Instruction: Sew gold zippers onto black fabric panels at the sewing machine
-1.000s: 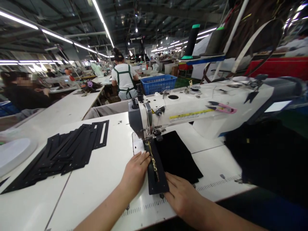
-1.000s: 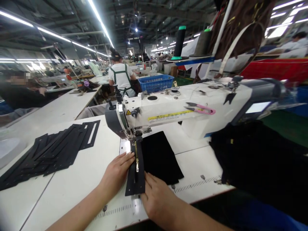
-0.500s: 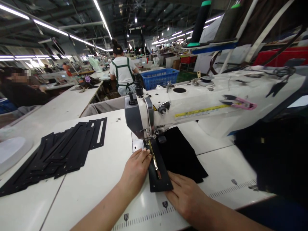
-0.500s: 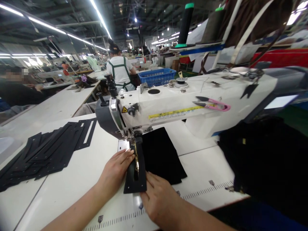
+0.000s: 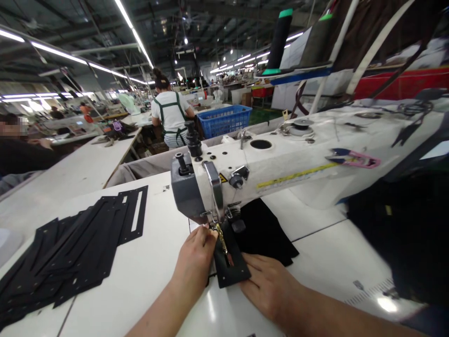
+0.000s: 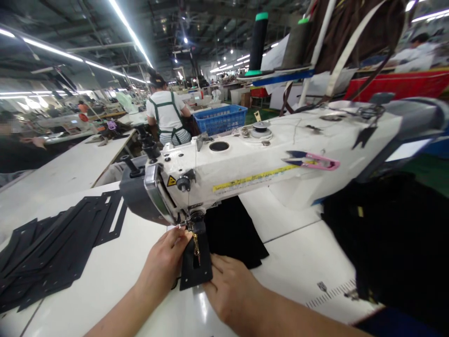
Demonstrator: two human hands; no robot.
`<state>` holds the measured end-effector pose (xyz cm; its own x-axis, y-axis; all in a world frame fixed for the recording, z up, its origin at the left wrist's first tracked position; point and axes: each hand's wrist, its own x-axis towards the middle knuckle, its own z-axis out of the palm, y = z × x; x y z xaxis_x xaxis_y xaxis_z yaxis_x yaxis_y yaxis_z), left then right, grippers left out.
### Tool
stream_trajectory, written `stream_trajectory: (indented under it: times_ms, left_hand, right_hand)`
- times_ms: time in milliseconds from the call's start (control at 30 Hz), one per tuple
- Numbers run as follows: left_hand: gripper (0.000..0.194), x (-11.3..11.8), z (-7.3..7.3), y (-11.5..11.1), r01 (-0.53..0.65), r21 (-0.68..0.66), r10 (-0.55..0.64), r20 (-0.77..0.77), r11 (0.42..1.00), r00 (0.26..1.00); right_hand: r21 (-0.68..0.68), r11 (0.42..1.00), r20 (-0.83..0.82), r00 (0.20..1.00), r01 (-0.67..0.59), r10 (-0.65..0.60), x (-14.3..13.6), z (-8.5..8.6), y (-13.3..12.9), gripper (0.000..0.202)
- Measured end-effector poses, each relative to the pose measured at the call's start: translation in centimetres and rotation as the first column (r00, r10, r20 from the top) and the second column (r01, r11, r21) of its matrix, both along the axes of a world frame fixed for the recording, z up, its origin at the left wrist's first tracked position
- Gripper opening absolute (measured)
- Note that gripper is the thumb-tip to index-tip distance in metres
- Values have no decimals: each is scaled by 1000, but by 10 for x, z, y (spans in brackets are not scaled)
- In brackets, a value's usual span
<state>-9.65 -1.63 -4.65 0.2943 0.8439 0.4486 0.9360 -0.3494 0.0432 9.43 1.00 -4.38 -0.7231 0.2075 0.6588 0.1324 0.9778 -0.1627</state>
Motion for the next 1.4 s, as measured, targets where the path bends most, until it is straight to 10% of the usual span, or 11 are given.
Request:
stream_trajectory:
  times_ms: [300,500,1400]
  left_hand:
    - [49,9,8,-23,-58,-175,58,-4,983,998]
    - [43,20,11,-30,-153,-195,164,45,969,985]
    - [26,27,8,-25,-53,-124,58,33,991,998]
  right_hand:
    - [-195,942,268,938,274,-218,-17,11,21,13]
    - [-267,947,402,914,181,-61,-31,19,48,7]
    - [-287,706,494,731,648,-471,-50,-1,69,28]
